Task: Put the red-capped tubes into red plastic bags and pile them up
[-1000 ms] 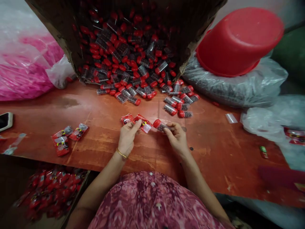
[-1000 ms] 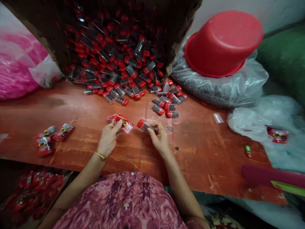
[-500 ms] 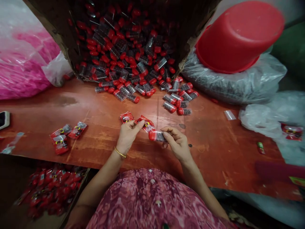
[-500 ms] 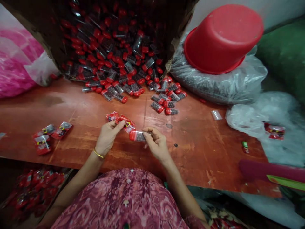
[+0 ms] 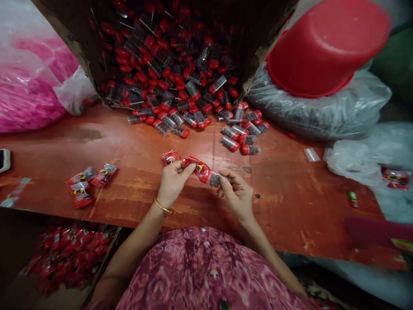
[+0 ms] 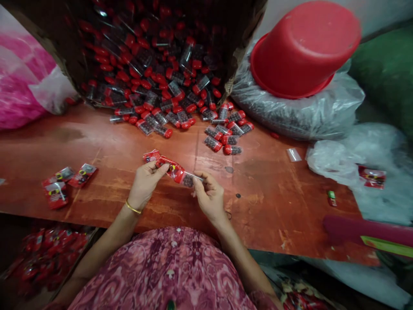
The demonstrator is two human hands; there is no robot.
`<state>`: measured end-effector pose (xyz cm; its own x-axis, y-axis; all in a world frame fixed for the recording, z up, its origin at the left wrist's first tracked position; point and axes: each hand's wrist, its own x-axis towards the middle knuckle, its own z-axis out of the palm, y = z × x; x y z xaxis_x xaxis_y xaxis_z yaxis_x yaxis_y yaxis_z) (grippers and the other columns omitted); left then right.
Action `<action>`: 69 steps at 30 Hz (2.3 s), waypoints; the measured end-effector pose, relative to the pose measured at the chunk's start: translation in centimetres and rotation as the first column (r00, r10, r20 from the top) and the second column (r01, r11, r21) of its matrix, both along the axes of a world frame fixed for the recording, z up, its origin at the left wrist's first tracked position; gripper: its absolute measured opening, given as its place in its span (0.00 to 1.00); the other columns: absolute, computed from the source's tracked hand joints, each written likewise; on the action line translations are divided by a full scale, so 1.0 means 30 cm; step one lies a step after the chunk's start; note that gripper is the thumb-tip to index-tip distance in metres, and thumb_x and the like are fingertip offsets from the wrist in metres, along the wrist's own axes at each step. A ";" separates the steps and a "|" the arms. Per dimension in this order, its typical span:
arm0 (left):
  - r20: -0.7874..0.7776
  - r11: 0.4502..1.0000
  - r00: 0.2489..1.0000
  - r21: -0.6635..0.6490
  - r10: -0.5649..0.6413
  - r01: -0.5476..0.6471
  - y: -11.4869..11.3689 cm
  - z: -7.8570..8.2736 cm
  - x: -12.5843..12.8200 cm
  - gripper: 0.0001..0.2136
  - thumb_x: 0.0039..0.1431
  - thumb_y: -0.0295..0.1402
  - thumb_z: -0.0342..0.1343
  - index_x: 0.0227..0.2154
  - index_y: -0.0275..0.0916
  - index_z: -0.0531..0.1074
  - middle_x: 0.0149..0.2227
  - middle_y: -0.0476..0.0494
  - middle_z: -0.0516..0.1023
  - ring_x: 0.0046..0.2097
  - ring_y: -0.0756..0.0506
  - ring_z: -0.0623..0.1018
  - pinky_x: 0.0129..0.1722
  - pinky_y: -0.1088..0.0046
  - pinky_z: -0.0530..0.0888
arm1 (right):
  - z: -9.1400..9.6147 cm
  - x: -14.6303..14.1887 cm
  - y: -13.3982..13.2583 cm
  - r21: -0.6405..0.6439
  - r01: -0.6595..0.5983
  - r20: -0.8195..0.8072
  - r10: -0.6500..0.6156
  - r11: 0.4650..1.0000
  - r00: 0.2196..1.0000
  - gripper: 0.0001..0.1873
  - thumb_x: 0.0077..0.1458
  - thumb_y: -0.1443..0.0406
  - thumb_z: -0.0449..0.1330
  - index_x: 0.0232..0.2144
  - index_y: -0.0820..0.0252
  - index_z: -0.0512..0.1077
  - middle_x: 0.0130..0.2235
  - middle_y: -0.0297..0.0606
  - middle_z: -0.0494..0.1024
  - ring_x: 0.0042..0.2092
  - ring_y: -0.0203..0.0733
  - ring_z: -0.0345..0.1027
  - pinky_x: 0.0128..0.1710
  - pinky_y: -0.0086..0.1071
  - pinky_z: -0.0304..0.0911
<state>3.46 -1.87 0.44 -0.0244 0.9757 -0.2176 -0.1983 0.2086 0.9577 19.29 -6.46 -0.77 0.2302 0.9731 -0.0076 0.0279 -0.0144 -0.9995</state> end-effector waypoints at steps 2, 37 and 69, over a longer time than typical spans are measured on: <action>0.031 1.000 0.999 -0.009 0.025 -0.024 0.001 -0.001 0.003 0.11 0.42 0.38 0.64 0.26 0.36 0.77 0.27 0.47 0.78 0.29 0.50 0.73 0.34 0.75 0.70 | -0.015 -0.013 -0.008 0.037 0.039 0.043 -0.041 0.999 0.998 0.10 0.52 0.60 0.58 0.36 0.58 0.70 0.18 0.25 0.68 0.18 0.30 0.62 0.18 0.25 0.61; 0.129 0.995 0.987 -0.054 0.095 -0.089 -0.011 -0.017 0.069 0.13 0.36 0.35 0.67 0.26 0.35 0.73 0.27 0.49 0.76 0.29 0.51 0.74 0.34 0.75 0.70 | -0.043 -0.081 0.010 -0.108 0.059 -0.213 -0.081 0.992 0.974 0.15 0.45 0.57 0.62 0.36 0.58 0.70 0.23 0.28 0.73 0.20 0.32 0.68 0.23 0.28 0.65; 0.251 0.990 0.967 -0.121 -0.034 0.066 -0.009 -0.060 0.100 0.17 0.44 0.44 0.62 0.28 0.33 0.76 0.21 0.47 0.76 0.23 0.51 0.73 0.24 0.77 0.69 | -0.054 -0.119 0.027 -0.073 -0.107 -0.102 0.099 0.992 0.990 0.13 0.52 0.55 0.57 0.31 0.60 0.71 0.19 0.26 0.68 0.16 0.26 0.57 0.16 0.22 0.55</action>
<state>6.45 -2.15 -1.38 0.0938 0.9382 -0.3331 -0.4123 0.3412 0.8448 15.72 -5.65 -2.40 0.1231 0.9871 -0.1022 -0.0646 -0.0948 -0.9934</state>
